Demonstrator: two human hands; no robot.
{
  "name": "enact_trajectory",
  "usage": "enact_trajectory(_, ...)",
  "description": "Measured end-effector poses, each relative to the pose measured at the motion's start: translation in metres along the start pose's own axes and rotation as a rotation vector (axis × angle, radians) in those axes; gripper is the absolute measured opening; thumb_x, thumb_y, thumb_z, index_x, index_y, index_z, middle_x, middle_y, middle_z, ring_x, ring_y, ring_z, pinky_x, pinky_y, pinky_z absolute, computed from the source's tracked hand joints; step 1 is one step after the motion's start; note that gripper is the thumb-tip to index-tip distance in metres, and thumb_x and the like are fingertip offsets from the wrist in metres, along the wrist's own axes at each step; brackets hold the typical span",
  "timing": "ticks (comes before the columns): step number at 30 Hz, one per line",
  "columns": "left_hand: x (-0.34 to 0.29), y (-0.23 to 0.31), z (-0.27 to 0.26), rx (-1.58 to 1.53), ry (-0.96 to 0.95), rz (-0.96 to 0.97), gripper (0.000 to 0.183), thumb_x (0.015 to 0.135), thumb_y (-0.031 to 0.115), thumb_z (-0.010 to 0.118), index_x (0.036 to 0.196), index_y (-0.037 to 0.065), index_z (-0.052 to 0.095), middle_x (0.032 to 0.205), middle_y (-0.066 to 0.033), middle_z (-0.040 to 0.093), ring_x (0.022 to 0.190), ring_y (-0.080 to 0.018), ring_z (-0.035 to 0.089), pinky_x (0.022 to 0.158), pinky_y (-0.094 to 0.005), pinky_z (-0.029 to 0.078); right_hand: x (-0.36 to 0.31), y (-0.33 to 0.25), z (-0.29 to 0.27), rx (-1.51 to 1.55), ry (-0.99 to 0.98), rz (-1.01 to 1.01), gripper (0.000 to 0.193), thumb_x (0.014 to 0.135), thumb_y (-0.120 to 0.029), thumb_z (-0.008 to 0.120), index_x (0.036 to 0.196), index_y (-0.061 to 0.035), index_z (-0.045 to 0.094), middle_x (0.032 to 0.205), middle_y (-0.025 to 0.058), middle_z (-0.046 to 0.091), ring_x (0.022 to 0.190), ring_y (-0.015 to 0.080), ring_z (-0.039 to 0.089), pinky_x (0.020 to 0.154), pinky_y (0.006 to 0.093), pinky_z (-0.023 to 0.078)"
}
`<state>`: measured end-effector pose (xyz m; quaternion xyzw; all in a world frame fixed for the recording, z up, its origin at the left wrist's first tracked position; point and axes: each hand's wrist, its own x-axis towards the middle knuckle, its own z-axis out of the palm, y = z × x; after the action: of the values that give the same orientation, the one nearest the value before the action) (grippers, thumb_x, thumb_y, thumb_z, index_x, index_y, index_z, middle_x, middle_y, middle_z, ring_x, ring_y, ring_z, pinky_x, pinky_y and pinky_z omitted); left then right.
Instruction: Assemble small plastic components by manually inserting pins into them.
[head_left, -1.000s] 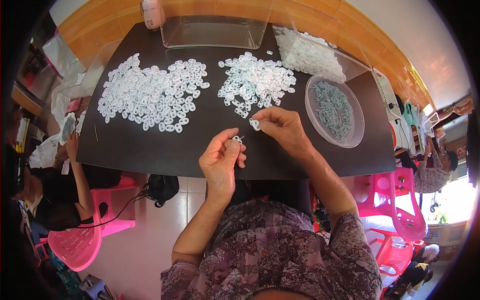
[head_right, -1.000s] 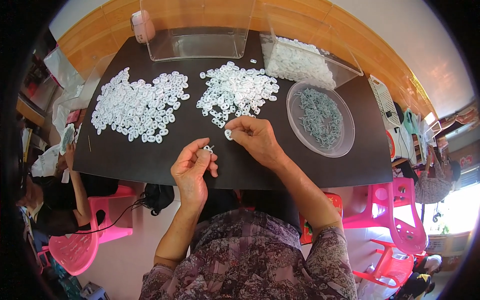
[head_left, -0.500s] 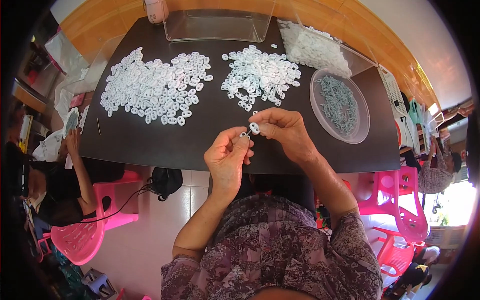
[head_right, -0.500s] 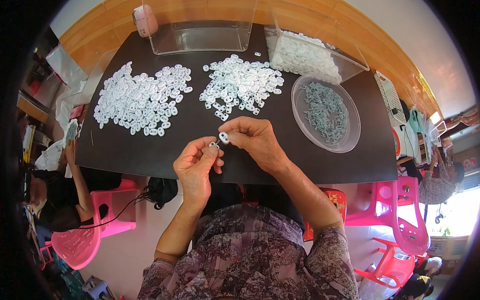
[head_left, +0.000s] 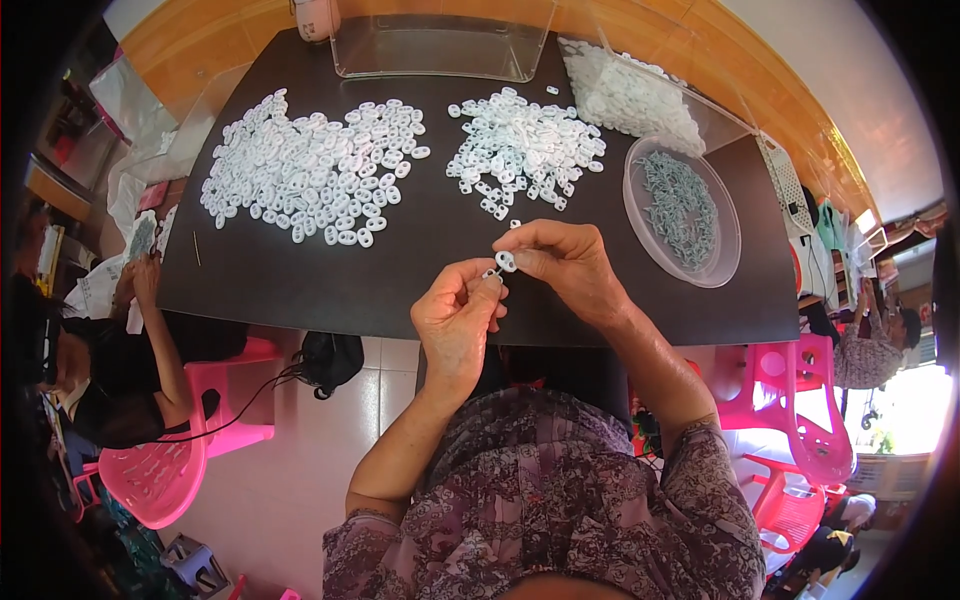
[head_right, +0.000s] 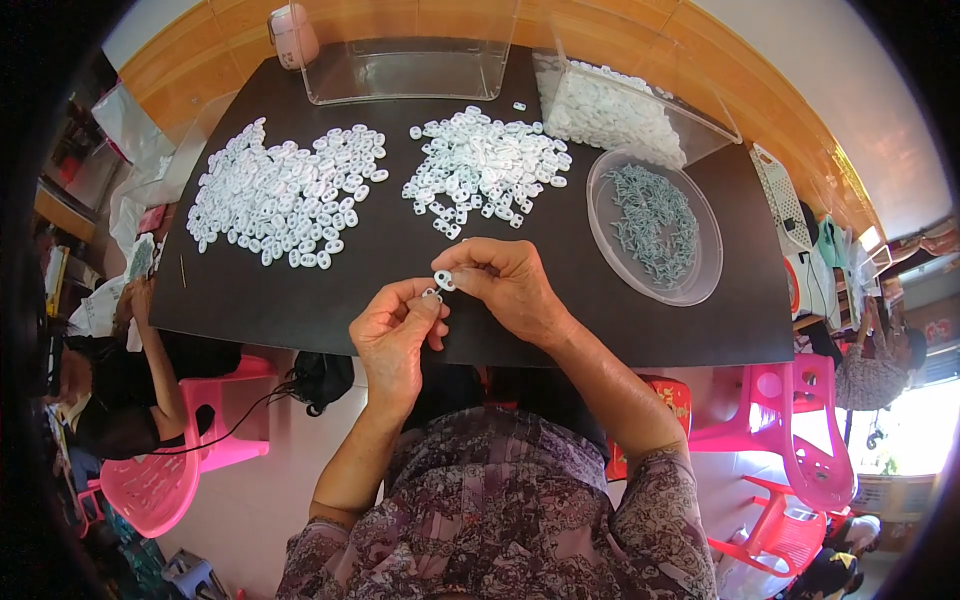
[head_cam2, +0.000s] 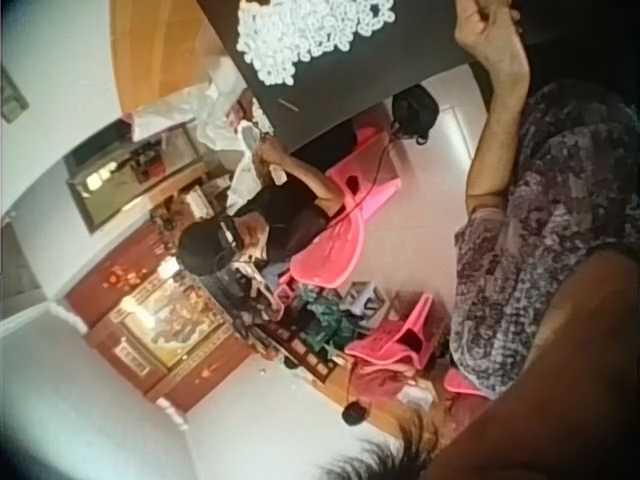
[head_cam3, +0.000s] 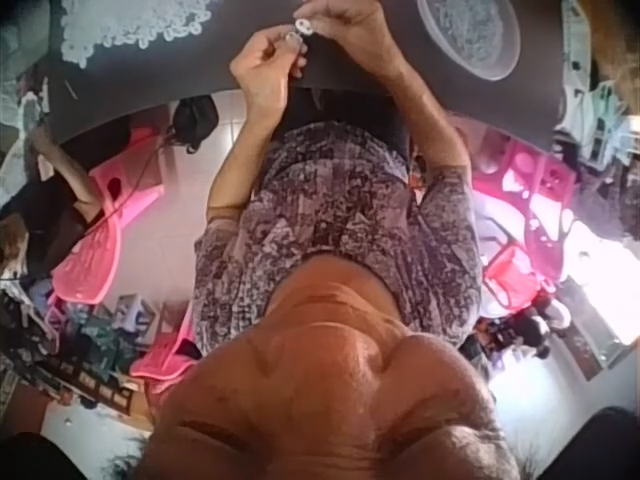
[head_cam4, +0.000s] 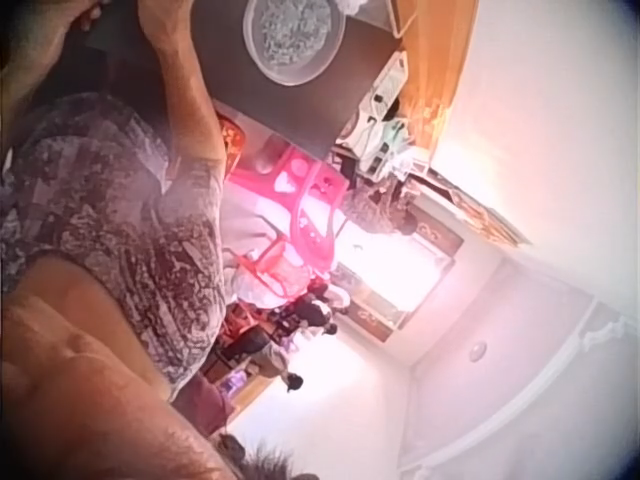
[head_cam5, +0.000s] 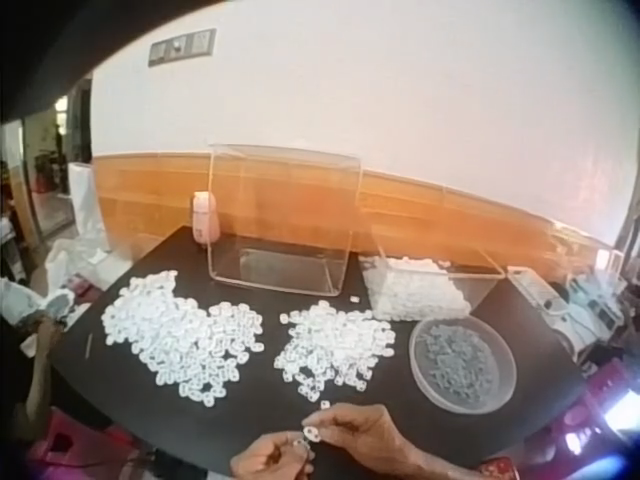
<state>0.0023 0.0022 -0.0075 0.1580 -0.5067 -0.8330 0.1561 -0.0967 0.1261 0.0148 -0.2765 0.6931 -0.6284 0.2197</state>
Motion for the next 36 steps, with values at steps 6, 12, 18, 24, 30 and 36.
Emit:
enact_trajectory(6, -0.001, 0.000, 0.000, 0.001, -0.014, 0.012, 0.015, 0.086, 0.001, 0.057, 0.099, -0.005, 0.061, 0.074, -0.0073, 0.062, 0.057, -0.0091, 0.055, 0.048, -0.0195, 0.043, -0.001, -0.004, 0.003, -0.110, 0.035, 0.008, 0.013, 0.084, 0.001, 0.059, 0.096, 0.0018, 0.062, 0.085, 0.0017, 0.063, 0.080, 0.0069, 0.058, 0.074, 0.0220, 0.047)
enact_trajectory(12, -0.001, -0.003, 0.002, -0.007, -0.023, 0.074, 0.018, 0.087, 0.002, 0.057, 0.105, -0.004, 0.060, 0.075, -0.0053, 0.061, 0.059, -0.0077, 0.055, 0.050, -0.0190, 0.044, -0.001, -0.006, 0.005, -0.078, 0.019, -0.022, 0.008, 0.083, 0.001, 0.059, 0.091, 0.0018, 0.062, 0.082, 0.0011, 0.062, 0.078, 0.0061, 0.057, 0.071, 0.0216, 0.046)
enact_trajectory(18, -0.002, -0.011, 0.003, 0.051, -0.015, 0.159, 0.021, 0.088, 0.001, 0.057, 0.109, -0.002, 0.059, 0.075, -0.0002, 0.055, 0.061, -0.0047, 0.051, 0.053, -0.0170, 0.043, -0.003, -0.003, 0.005, -0.170, 0.049, -0.086, 0.008, 0.083, 0.001, 0.060, 0.091, 0.0014, 0.063, 0.083, 0.0015, 0.062, 0.080, 0.0065, 0.056, 0.072, 0.0219, 0.046)
enact_trajectory(24, -0.003, -0.008, 0.006, -0.002, -0.008, 0.146, 0.022, 0.088, 0.001, 0.057, 0.110, -0.002, 0.059, 0.075, 0.0002, 0.055, 0.061, -0.0039, 0.049, 0.054, -0.0166, 0.043, -0.005, -0.003, 0.006, -0.230, 0.082, -0.126, 0.008, 0.084, 0.001, 0.061, 0.091, 0.0011, 0.063, 0.084, 0.0019, 0.063, 0.081, 0.0067, 0.056, 0.072, 0.0224, 0.046)
enact_trajectory(30, -0.003, -0.008, 0.003, 0.061, -0.035, 0.174, 0.023, 0.088, 0.005, 0.059, 0.110, -0.004, 0.058, 0.078, -0.0024, 0.059, 0.065, -0.0072, 0.056, 0.053, -0.0182, 0.046, -0.005, -0.003, 0.007, -0.195, 0.083, -0.101, 0.008, 0.084, 0.000, 0.060, 0.092, 0.0007, 0.063, 0.084, 0.0017, 0.063, 0.080, 0.0066, 0.056, 0.072, 0.0223, 0.046)
enact_trajectory(36, -0.004, -0.004, 0.004, -0.002, -0.023, 0.121, 0.023, 0.088, 0.001, 0.056, 0.111, -0.002, 0.058, 0.077, -0.0009, 0.056, 0.063, -0.0045, 0.052, 0.054, -0.0164, 0.044, -0.002, -0.001, 0.006, -0.045, 0.053, -0.028, 0.009, 0.084, -0.001, 0.060, 0.092, 0.0013, 0.063, 0.084, 0.0021, 0.063, 0.078, 0.0068, 0.057, 0.071, 0.0225, 0.047)
